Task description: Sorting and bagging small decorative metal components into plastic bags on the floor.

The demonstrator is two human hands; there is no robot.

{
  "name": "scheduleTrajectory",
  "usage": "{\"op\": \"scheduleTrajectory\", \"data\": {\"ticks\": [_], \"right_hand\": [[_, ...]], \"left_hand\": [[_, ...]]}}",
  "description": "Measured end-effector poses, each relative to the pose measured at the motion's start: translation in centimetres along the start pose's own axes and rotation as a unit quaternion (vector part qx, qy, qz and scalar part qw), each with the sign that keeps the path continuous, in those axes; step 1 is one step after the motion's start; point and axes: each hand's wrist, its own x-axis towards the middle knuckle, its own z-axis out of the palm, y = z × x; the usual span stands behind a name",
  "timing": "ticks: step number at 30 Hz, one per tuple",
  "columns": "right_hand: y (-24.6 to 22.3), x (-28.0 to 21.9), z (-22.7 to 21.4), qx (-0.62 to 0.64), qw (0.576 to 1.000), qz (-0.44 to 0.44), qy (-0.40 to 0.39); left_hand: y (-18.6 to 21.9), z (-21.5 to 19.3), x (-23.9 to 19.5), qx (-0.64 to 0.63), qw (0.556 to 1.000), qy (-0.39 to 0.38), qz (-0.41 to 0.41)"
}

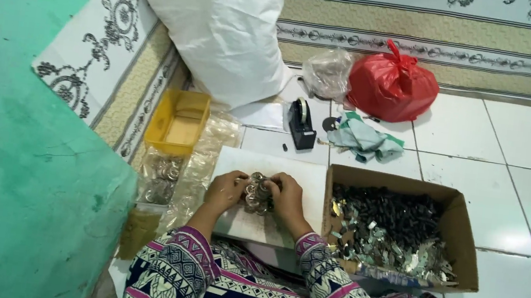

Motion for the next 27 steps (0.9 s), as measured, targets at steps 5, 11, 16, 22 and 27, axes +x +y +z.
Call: {"op": "scheduleTrajectory", "data": {"ticks": [5,11,16,22,27], "right_hand": [[0.5,-0.6,-1.1,-0.067,0.995,-0.071,0.026],[4.0,0.3,-6.6,-0.065,0.992,-0.074,0.078],[8.6,-0.1,-14.4,-0.091,0.992,0.022,0.081],[17.4,-2.0,-15.3,-0.040,0.982,0.175,0.051],[19.7,-2.6,-13.2,-0.154,0.967,0.177,-0.103]], "left_hand": [[-0.3,-0.1,0.5,0.102,0.994,0.037,-0.020],[3.3,3.2,-1.4,0.119,0.976,0.103,0.150],[7.5,9.6,-1.9,0.082,0.911,0.108,0.389],[12.5,18.5,-0.9,0.172,0.857,0.067,0.481],[11.8,22.2,2.4,0.365,0.855,0.014,0.368]]}}
